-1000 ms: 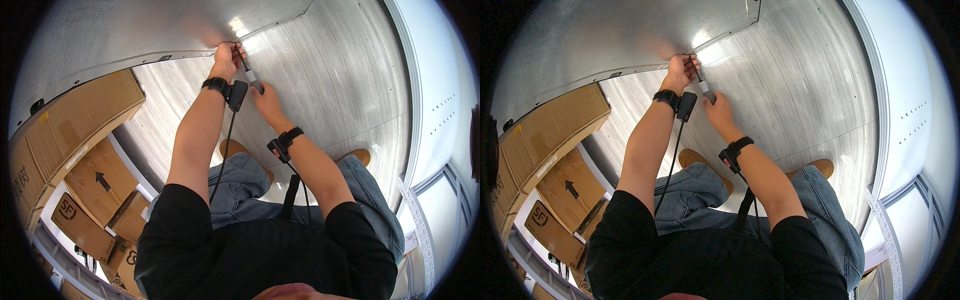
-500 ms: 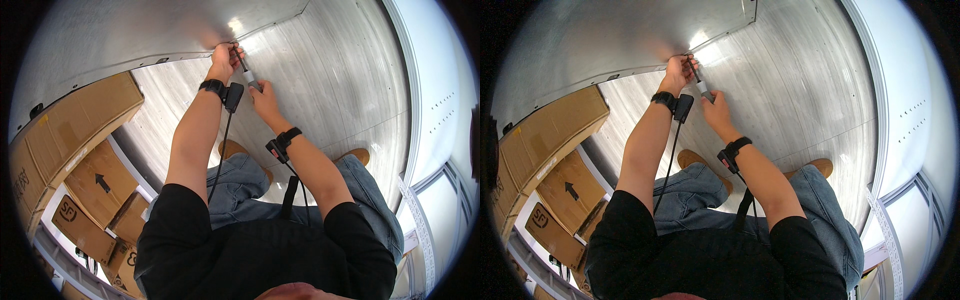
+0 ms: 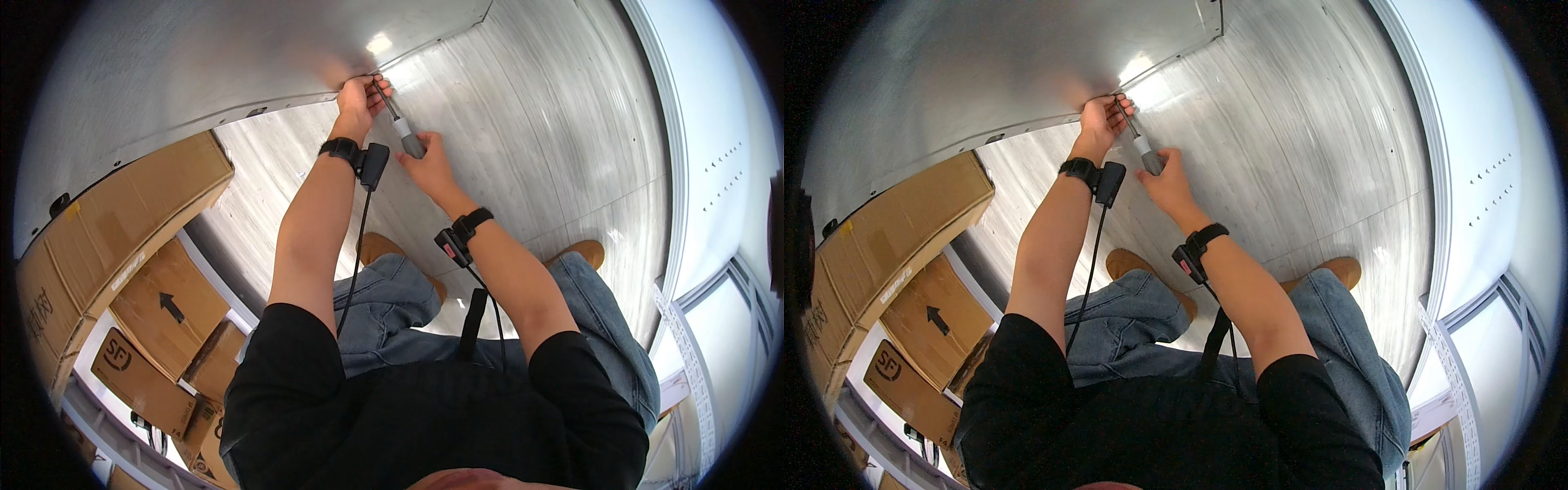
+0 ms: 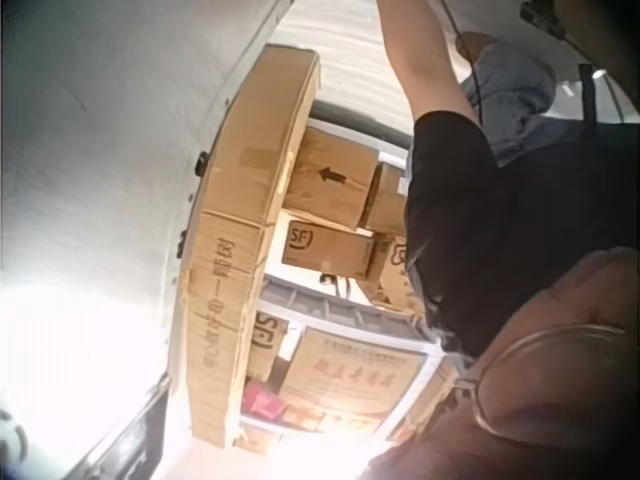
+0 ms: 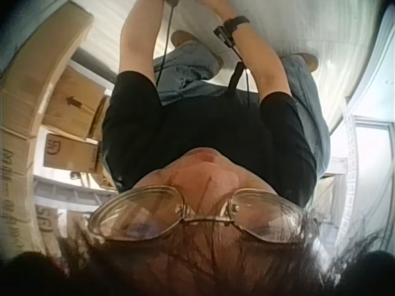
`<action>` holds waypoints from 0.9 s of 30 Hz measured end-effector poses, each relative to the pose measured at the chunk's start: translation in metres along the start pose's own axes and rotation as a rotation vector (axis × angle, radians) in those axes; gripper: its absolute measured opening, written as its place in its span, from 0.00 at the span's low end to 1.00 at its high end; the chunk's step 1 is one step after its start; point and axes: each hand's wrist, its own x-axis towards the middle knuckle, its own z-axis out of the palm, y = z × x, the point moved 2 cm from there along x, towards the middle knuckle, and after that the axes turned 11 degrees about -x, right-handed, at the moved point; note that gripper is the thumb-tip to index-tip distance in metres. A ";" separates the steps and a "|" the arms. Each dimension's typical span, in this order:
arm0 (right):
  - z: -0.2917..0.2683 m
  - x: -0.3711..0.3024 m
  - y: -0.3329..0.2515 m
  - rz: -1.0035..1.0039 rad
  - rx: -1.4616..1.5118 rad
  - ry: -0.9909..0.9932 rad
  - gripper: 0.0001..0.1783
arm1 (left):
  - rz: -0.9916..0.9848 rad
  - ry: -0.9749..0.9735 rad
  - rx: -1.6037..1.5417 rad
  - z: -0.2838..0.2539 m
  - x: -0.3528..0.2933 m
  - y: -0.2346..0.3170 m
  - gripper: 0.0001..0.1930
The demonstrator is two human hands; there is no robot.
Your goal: The person uses a screwdriver to remove screws from a white metal panel, then wipes the interior of a black electronic device with a blue cloth. The person handles the panel, screwdriver, and cloth while working in a storage area.
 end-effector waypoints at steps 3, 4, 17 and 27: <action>0.004 0.015 0.021 0.276 0.142 -0.313 0.31 | -0.002 0.002 -0.006 0.001 0.000 0.000 0.12; 0.006 0.016 0.024 0.238 0.113 -0.286 0.31 | 0.001 -0.001 -0.013 0.001 -0.001 0.000 0.12; 0.003 0.014 0.018 0.230 0.062 -0.241 0.25 | 0.008 -0.001 -0.020 -0.001 -0.001 -0.001 0.12; -0.006 0.006 -0.006 0.108 0.015 -0.193 0.26 | -0.004 -0.032 0.029 0.001 -0.005 0.001 0.12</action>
